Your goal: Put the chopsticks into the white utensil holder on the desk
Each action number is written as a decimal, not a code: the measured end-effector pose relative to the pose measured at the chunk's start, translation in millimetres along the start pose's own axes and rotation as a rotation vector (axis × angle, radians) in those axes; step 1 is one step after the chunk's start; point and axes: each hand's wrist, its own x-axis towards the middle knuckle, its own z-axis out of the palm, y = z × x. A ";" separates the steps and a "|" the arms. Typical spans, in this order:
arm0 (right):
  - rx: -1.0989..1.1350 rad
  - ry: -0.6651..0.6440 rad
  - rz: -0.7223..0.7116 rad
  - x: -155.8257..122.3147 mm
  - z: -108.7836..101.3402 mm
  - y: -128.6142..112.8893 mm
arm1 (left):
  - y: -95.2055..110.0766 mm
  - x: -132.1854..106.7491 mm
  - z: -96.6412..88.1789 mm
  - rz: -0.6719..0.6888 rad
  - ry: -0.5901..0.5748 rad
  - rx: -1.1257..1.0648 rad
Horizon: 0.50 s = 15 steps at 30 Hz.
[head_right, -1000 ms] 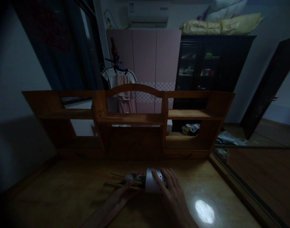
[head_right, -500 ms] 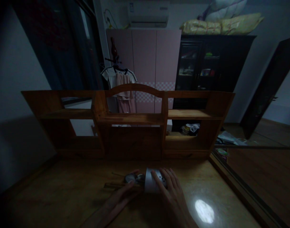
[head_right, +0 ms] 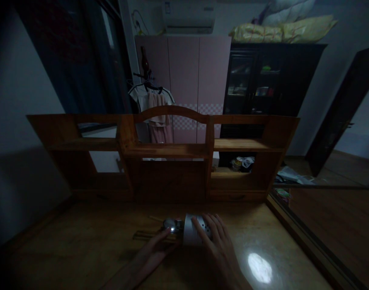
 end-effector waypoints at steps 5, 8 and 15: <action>0.006 0.017 -0.009 1.1 -2.6 -0.6 | -1.4 3.0 -3.0 0.016 0.043 0.007; 0.025 -0.009 0.008 0.7 -3.7 -0.2 | 0.6 3.2 -3.4 0.025 0.054 0.006; 0.043 -0.011 0.062 -1.0 -0.5 3.8 | 9.9 1.3 -4.5 0.038 0.044 -0.068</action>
